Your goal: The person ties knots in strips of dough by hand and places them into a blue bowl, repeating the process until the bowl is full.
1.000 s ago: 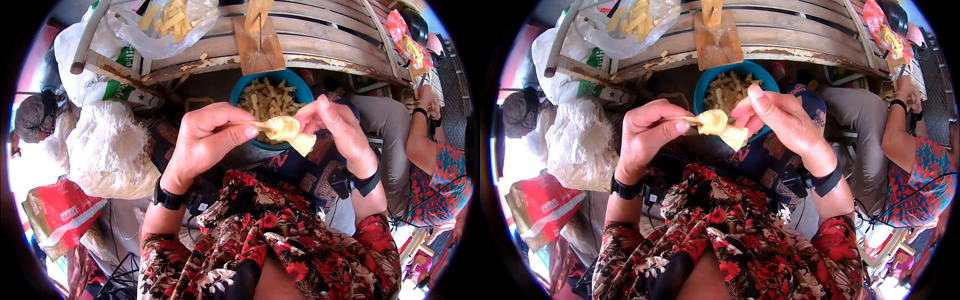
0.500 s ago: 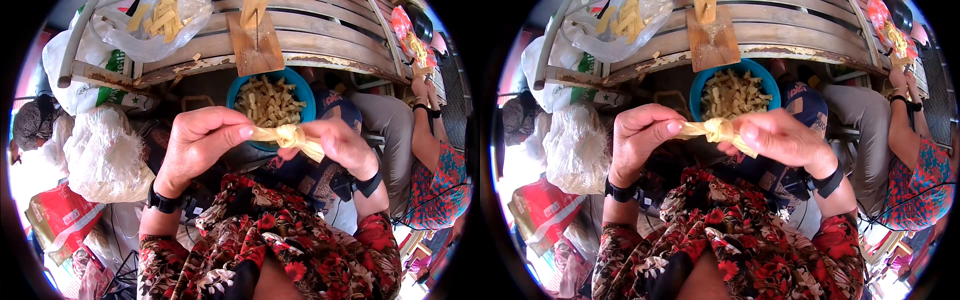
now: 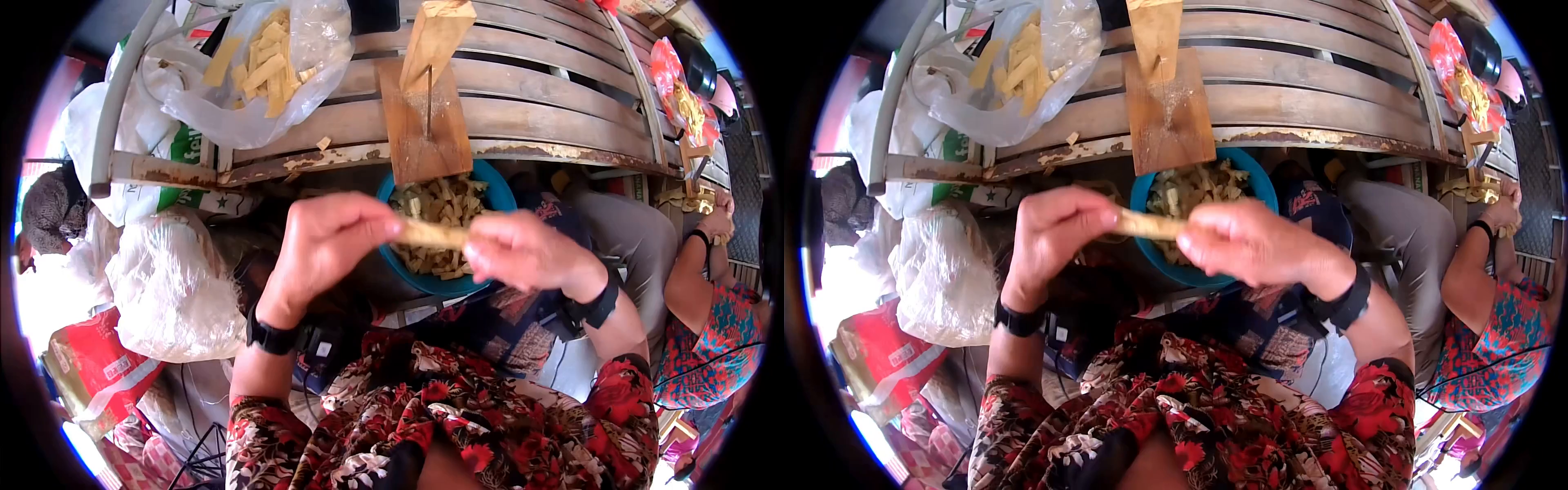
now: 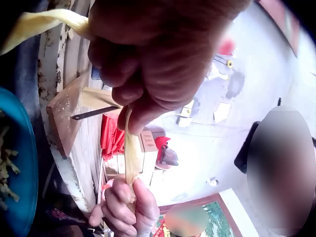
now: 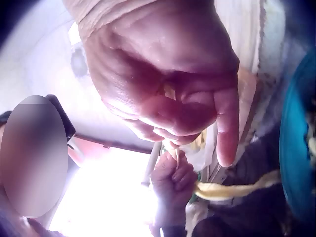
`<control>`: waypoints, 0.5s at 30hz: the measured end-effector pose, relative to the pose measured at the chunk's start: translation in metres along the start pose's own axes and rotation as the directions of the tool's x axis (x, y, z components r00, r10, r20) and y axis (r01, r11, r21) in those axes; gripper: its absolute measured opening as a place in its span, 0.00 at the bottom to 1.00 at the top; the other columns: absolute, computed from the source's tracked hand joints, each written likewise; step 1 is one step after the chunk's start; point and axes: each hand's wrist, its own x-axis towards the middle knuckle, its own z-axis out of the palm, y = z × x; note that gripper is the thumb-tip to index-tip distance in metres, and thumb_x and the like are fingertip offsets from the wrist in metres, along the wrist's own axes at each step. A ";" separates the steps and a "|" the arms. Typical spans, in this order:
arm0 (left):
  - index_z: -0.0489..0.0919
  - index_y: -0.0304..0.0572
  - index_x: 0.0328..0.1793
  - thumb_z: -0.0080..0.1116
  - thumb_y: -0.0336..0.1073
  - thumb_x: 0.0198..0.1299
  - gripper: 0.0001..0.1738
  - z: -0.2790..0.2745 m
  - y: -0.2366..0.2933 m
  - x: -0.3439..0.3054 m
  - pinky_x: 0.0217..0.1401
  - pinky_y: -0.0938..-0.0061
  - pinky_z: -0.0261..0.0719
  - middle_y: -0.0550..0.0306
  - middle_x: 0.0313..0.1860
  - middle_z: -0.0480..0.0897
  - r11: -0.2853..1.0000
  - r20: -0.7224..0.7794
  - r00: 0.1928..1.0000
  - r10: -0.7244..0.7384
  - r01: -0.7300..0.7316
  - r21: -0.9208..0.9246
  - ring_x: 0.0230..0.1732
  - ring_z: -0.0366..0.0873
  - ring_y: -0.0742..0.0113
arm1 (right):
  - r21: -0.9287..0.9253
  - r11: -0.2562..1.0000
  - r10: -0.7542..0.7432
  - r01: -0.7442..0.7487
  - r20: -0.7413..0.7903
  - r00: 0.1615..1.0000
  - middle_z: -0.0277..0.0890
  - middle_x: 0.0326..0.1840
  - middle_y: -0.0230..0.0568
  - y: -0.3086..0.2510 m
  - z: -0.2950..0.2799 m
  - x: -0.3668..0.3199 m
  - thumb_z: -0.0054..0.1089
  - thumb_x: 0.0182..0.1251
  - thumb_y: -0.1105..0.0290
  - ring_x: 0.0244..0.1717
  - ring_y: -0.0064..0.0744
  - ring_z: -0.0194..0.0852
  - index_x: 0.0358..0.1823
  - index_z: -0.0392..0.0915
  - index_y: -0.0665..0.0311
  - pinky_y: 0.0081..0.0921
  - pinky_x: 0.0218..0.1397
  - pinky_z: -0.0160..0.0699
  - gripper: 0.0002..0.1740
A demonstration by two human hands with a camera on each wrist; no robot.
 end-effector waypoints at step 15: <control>0.82 0.32 0.37 0.61 0.39 0.58 0.13 0.020 -0.039 0.078 0.28 0.81 0.68 0.66 0.23 0.77 0.986 -0.244 0.955 -0.166 0.152 -0.076 0.24 0.69 0.79 | -0.536 0.841 -0.322 -0.072 -0.605 0.728 0.78 0.28 0.43 0.020 -0.041 0.066 0.56 0.60 0.52 0.29 0.40 0.78 0.37 0.80 0.64 0.30 0.33 0.74 0.20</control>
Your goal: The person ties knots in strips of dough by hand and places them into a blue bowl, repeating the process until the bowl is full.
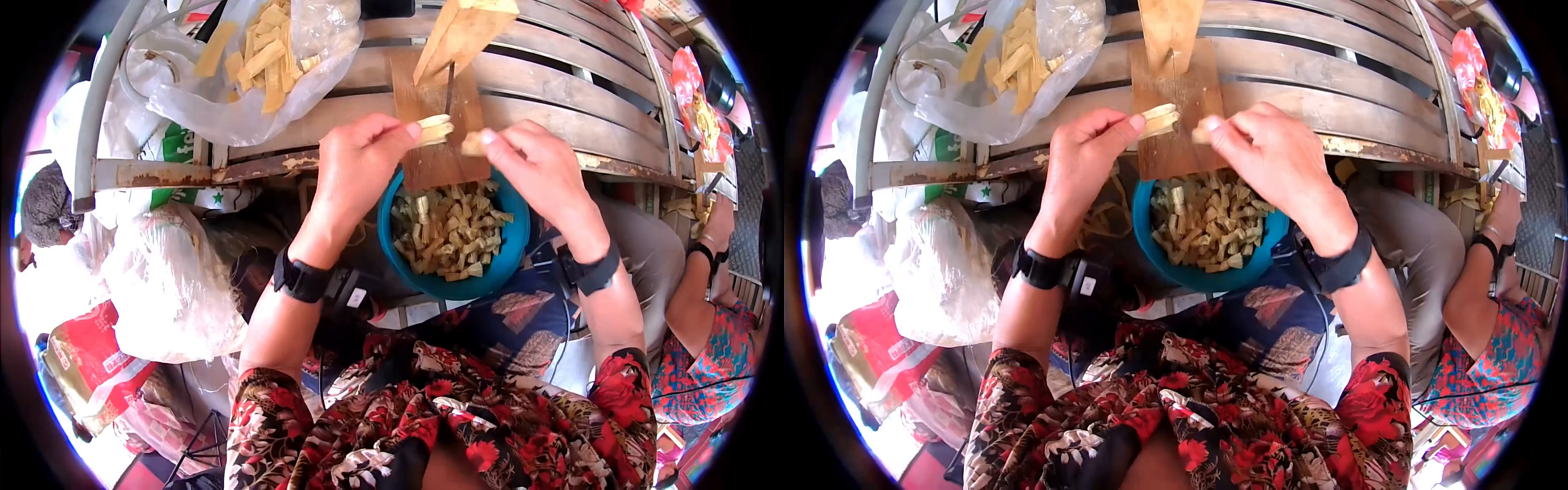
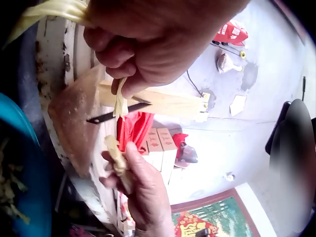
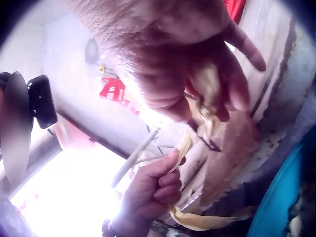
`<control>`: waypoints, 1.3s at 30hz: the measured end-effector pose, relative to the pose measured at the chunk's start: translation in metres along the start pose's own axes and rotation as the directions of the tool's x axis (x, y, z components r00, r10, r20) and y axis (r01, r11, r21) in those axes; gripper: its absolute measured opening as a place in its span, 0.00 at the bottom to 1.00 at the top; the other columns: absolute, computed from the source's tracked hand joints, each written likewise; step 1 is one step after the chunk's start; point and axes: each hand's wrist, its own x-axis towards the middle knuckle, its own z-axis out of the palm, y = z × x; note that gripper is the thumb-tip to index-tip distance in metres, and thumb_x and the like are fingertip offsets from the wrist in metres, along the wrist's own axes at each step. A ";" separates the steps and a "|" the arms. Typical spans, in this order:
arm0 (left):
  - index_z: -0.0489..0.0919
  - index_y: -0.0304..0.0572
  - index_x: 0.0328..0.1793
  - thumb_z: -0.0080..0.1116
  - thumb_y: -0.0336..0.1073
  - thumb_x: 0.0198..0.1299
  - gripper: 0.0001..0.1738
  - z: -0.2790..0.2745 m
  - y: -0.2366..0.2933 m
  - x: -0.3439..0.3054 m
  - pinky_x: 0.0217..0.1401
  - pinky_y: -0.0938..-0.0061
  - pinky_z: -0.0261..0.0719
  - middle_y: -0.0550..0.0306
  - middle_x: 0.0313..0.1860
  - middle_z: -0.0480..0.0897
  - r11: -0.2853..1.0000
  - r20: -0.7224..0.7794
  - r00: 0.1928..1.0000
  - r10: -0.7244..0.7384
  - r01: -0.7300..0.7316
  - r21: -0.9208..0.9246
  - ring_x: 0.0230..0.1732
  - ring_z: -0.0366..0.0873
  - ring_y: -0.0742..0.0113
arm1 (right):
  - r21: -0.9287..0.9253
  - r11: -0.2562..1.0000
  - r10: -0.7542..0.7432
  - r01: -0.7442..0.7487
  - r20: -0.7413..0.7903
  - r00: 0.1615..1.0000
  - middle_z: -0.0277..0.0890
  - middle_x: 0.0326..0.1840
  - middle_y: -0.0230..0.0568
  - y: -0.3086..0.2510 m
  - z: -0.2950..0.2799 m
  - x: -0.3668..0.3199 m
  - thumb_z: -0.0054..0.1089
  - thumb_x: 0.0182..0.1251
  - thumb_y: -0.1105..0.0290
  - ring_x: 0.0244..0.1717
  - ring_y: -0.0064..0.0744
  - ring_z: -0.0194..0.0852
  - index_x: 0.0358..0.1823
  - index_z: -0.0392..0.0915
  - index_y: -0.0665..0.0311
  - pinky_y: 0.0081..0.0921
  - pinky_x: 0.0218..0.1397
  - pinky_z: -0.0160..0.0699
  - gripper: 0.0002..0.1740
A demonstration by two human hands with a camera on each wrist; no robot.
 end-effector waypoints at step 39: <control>0.75 0.35 0.44 0.53 0.28 0.60 0.07 0.002 0.047 -0.118 0.35 0.81 0.75 0.58 0.33 0.80 0.741 0.146 0.984 -0.100 0.172 -0.649 0.31 0.78 0.74 | 0.640 0.670 -0.180 0.377 -0.353 0.918 0.71 0.38 0.37 -0.059 0.021 -0.134 0.54 0.66 0.77 0.26 0.15 0.73 0.48 0.71 0.70 0.12 0.26 0.73 0.10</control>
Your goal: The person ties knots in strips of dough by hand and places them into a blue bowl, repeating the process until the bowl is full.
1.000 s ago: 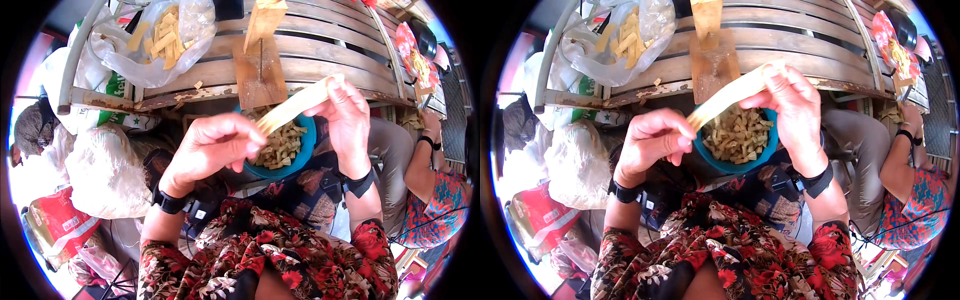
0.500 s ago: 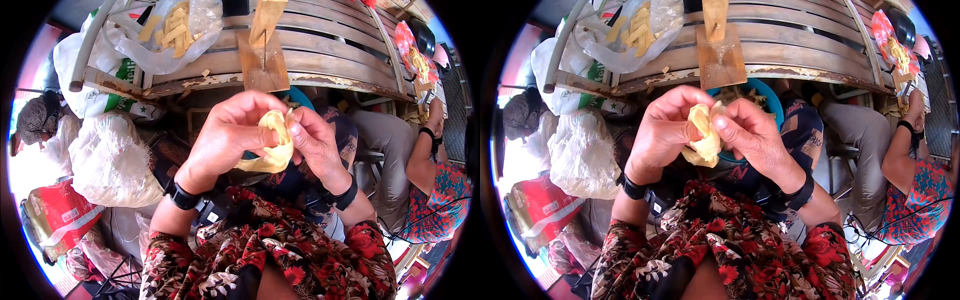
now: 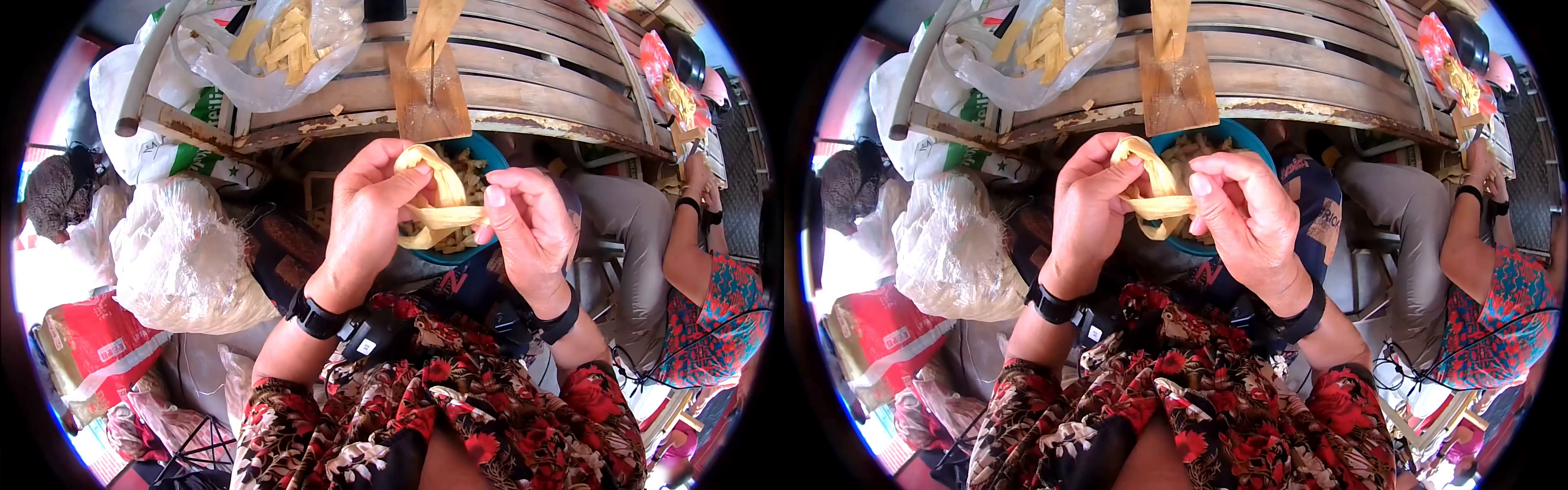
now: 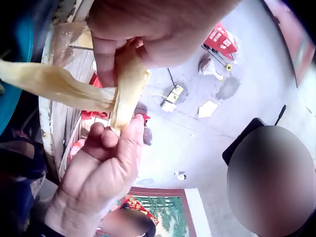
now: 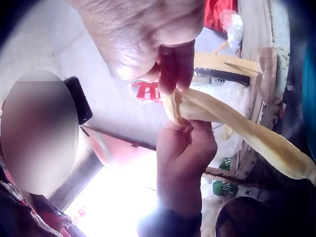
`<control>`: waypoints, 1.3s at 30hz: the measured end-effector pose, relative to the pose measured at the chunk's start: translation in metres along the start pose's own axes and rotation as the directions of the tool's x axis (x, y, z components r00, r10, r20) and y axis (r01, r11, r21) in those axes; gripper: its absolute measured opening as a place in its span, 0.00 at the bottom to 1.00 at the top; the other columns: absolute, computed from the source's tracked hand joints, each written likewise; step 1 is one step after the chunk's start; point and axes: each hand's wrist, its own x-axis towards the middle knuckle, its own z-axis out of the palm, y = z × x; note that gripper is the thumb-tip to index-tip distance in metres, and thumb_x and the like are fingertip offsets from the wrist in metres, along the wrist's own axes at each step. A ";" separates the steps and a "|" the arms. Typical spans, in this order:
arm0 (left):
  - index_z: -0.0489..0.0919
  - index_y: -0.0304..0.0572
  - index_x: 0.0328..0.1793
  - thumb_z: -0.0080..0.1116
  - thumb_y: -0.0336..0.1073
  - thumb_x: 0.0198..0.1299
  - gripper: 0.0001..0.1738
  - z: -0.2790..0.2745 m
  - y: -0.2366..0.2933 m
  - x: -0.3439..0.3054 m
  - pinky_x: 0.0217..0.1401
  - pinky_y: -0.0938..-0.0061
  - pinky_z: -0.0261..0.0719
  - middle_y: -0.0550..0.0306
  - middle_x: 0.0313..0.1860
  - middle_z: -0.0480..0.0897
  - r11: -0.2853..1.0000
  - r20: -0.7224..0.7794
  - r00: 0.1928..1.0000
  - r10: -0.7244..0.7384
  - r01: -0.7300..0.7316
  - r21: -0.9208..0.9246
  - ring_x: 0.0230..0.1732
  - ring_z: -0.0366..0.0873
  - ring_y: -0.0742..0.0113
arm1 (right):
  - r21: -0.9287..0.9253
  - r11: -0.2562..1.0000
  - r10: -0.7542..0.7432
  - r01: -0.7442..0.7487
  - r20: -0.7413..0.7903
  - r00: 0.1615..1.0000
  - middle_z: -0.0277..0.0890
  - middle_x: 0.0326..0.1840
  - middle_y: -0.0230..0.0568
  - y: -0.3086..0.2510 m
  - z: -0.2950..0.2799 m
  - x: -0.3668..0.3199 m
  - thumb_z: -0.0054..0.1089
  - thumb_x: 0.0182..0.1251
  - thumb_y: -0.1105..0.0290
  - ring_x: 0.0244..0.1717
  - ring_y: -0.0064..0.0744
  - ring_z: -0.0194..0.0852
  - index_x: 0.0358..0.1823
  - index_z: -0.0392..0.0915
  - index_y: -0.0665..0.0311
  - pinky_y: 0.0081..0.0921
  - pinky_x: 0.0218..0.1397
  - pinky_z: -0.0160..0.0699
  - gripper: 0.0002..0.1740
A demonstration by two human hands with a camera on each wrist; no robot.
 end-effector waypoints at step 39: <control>0.79 0.33 0.39 0.60 0.21 0.51 0.08 0.007 -0.002 -0.028 0.32 0.82 0.76 0.58 0.29 0.81 0.752 0.152 0.871 0.468 -0.482 0.450 0.29 0.77 0.79 | 0.002 0.980 0.200 -0.201 0.054 0.978 0.72 0.41 0.31 -0.030 0.015 -0.008 0.64 0.56 0.80 0.23 0.07 0.61 0.61 0.64 0.62 0.07 0.23 0.63 0.30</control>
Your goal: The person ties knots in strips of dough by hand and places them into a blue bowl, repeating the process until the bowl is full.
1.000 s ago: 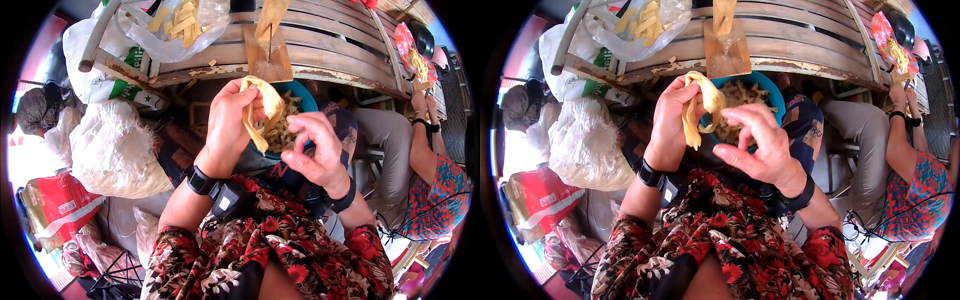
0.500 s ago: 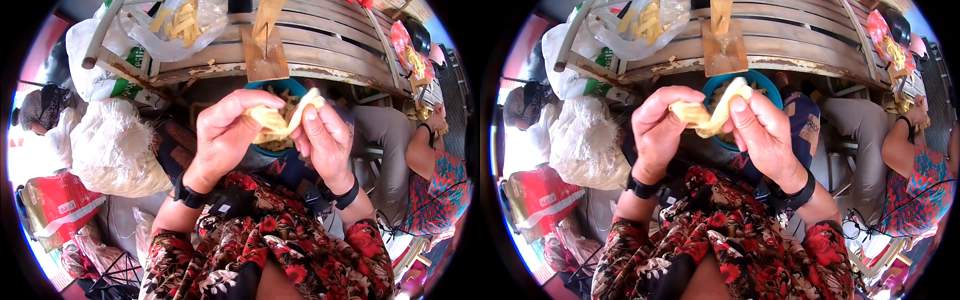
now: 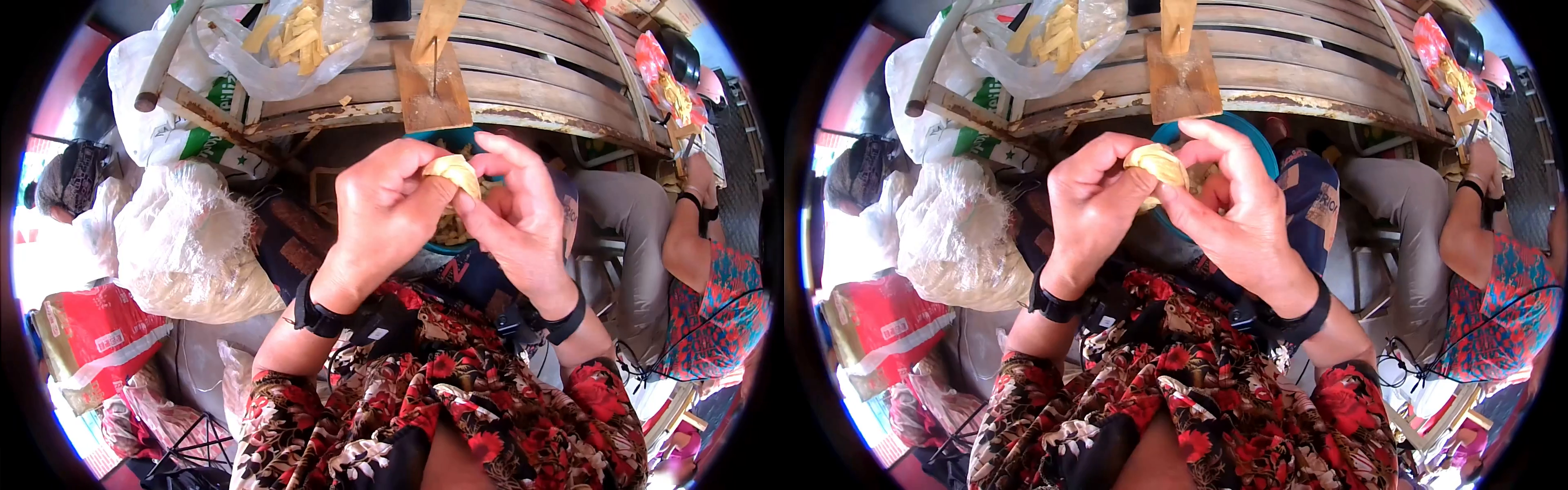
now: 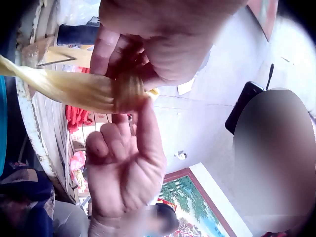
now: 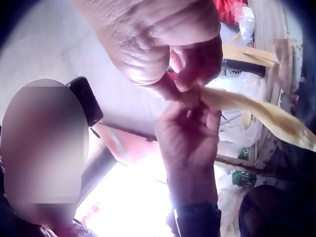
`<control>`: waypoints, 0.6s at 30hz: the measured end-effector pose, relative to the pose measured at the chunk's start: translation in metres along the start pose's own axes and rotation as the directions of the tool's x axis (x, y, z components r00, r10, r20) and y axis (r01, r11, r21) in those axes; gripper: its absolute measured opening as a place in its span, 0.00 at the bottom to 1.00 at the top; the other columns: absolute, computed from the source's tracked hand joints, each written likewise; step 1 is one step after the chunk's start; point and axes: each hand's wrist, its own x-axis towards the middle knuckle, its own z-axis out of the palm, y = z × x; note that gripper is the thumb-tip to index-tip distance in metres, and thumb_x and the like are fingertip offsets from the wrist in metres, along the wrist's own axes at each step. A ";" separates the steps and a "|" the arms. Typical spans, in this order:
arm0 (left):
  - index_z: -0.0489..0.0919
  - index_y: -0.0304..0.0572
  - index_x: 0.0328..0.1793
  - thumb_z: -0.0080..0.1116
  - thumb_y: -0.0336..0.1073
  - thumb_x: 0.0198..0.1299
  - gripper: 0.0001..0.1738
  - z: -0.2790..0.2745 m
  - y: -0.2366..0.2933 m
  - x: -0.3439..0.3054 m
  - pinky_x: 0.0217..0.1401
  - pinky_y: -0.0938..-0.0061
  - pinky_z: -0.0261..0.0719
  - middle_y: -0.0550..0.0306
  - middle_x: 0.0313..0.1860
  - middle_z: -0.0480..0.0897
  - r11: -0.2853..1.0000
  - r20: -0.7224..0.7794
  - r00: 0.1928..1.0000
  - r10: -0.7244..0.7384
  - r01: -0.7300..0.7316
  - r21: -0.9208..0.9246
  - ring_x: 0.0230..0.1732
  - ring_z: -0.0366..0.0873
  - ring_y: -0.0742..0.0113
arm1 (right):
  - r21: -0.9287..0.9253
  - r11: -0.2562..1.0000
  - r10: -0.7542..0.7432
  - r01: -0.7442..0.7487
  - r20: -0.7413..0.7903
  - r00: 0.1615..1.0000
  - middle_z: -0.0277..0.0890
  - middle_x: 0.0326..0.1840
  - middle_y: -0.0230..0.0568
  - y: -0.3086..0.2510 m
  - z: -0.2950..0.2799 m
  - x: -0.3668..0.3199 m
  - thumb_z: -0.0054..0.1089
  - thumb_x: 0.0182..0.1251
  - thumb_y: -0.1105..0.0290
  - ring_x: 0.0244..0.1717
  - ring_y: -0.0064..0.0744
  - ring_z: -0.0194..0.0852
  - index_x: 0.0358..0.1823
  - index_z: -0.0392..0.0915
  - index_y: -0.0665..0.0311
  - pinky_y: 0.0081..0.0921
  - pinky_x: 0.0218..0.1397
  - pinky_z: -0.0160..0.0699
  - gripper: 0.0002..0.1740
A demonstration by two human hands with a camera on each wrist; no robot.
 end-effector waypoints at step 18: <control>0.74 0.31 0.47 0.51 0.35 0.61 0.14 -0.016 -0.002 0.005 0.26 0.76 0.78 0.52 0.28 0.79 0.571 0.617 0.612 -0.495 0.764 -0.301 0.22 0.78 0.66 | 0.003 1.000 -0.031 0.031 0.037 0.999 0.73 0.32 0.29 0.000 -0.019 0.008 0.54 0.68 0.72 0.32 0.12 0.67 0.54 0.68 0.66 0.10 0.35 0.67 0.15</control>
